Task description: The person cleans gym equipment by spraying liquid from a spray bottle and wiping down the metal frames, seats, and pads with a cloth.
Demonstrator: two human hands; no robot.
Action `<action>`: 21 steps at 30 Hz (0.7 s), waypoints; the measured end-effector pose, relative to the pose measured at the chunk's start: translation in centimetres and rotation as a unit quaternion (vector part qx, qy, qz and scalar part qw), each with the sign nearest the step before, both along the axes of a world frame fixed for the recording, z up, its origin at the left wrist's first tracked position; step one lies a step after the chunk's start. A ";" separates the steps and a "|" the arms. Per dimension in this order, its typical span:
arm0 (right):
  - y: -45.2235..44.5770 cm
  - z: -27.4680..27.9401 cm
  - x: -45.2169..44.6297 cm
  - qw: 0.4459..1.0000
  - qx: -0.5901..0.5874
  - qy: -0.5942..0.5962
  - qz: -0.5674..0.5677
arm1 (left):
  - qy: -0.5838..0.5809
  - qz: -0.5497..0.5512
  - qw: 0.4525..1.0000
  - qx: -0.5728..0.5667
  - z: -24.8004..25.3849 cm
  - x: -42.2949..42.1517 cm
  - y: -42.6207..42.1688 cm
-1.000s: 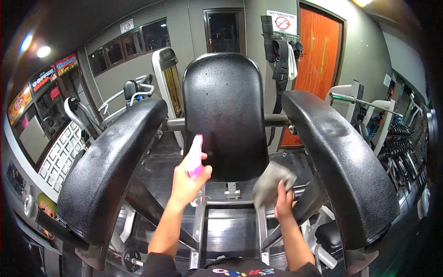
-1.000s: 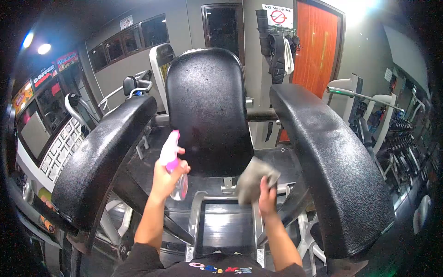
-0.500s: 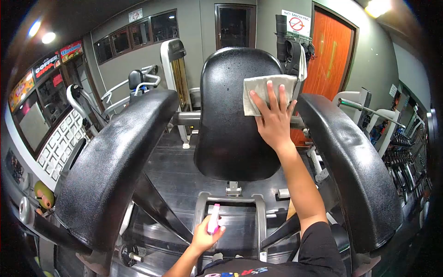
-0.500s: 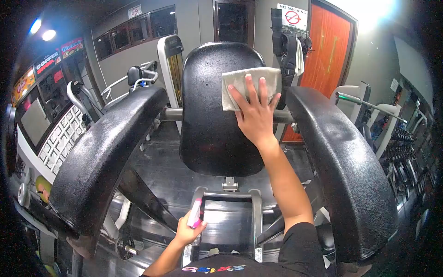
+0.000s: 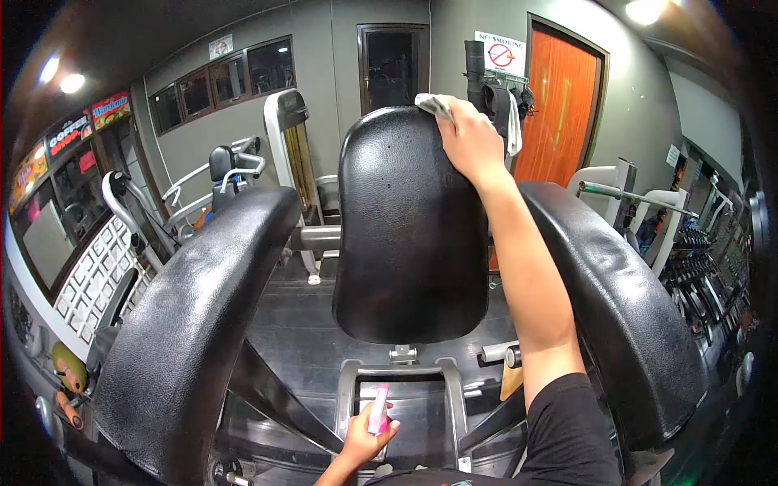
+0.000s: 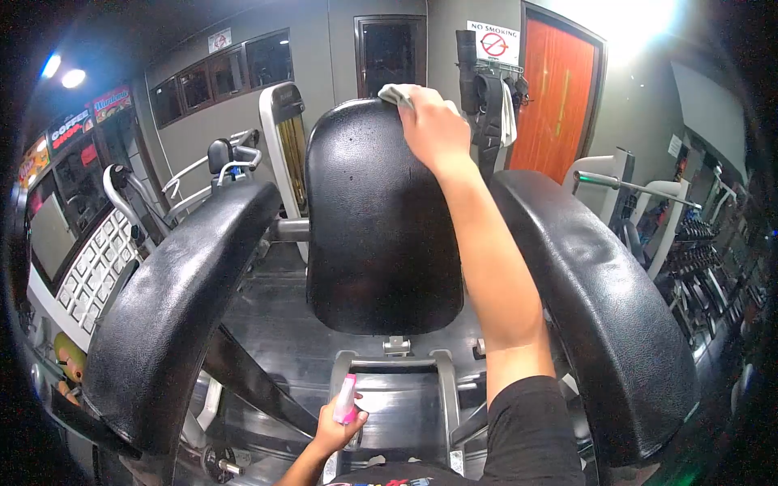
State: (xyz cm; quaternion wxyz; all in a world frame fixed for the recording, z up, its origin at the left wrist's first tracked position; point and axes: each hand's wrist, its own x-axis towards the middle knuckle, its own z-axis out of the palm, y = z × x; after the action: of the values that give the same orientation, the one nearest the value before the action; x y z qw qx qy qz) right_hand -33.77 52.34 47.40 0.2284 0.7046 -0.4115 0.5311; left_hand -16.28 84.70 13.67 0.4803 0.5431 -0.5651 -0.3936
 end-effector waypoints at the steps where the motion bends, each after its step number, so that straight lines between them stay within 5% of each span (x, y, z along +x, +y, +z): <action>1: 0.1 0.9 0.0 0.998 0.064 0.009 0.003 | -0.003 -0.004 1.000 -0.013 0.0 0.0 -0.3; 2: 0.3 1.6 0.0 0.992 0.127 0.018 0.006 | -0.006 -0.009 1.000 -0.027 0.1 0.0 -0.7; 7: 1.9 -3.6 -0.6 0.975 -0.187 0.117 0.005 | 0.005 -0.020 1.000 -0.010 0.6 0.5 -1.0; 14: -0.2 -0.1 1.0 0.996 -0.070 0.050 0.033 | -0.004 -0.037 0.999 -0.005 -0.6 1.3 -2.1; 16: 1.6 3.0 2.2 0.989 0.139 0.041 -0.009 | -0.008 -0.038 0.999 -0.015 -0.4 1.3 -2.5; 18: 0.2 2.0 2.5 0.991 0.116 0.047 -0.039 | -0.011 -0.039 0.999 -0.022 -0.1 1.2 -2.7; 21: 0.5 -1.3 1.8 0.990 -0.117 0.076 0.000 | -0.009 -0.031 0.999 -0.013 0.0 1.2 -2.7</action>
State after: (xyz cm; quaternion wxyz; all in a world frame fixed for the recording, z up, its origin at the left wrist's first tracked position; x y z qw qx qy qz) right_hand -31.96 52.79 46.15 0.3404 0.7108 -0.3282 0.5208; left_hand -15.07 81.98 13.70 0.4694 0.5227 -0.5913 -0.3960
